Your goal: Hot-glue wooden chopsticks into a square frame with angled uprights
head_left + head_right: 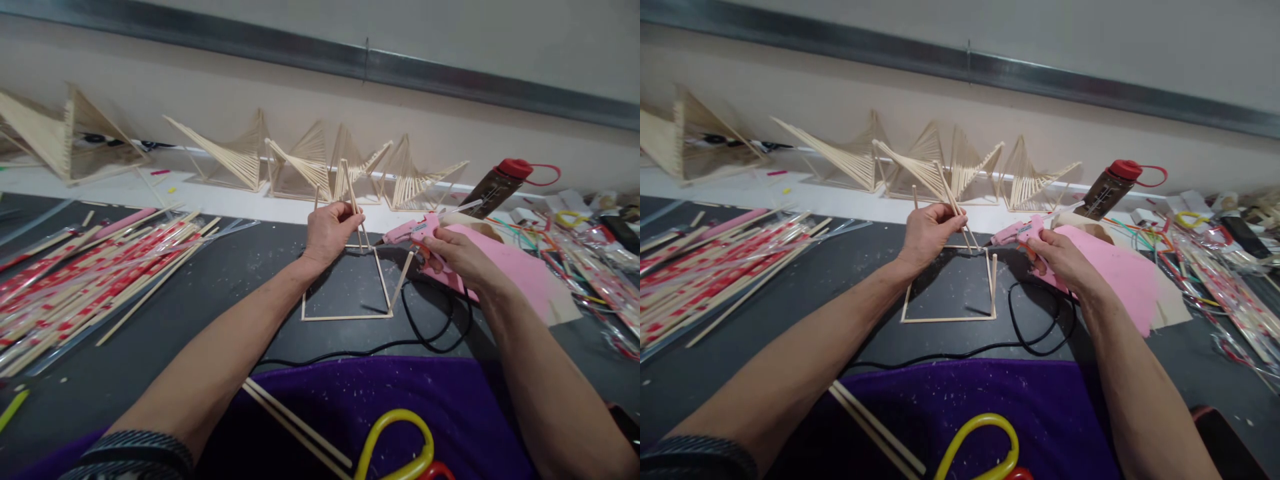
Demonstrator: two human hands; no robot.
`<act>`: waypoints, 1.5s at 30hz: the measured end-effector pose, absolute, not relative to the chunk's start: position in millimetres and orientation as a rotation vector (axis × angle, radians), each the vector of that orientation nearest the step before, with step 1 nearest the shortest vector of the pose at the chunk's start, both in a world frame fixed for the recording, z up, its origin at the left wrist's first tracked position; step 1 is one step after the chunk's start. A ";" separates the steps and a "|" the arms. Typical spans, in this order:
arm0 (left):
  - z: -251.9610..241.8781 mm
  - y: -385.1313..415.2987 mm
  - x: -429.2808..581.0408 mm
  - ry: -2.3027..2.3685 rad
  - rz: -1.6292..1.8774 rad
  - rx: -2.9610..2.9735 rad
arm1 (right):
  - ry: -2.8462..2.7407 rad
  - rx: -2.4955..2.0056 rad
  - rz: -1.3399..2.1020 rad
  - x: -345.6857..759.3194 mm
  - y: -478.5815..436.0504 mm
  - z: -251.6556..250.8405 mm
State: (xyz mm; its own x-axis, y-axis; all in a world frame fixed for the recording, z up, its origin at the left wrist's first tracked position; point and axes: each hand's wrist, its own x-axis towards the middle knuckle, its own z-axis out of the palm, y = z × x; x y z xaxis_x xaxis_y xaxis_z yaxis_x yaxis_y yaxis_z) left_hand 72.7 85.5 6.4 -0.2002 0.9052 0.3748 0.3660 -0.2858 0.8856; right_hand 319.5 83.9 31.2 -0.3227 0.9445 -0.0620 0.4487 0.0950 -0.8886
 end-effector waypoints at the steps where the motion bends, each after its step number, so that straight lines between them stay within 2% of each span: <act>1: 6.4 85.5 72.7 1.490 1.502 1.590 | -1.832 -1.362 1.178 318.9 83.4 31.7; 20: 3.5 87.2 72.7 1.461 1.531 1.586 | -1.748 -1.293 1.353 323.7 91.1 16.9; 30: 1.6 86.8 74.9 1.431 1.528 1.566 | -1.862 -1.358 1.175 320.5 85.7 29.3; 45: -0.5 88.2 78.1 1.388 1.492 1.622 | -1.777 -1.404 1.146 314.4 82.1 30.5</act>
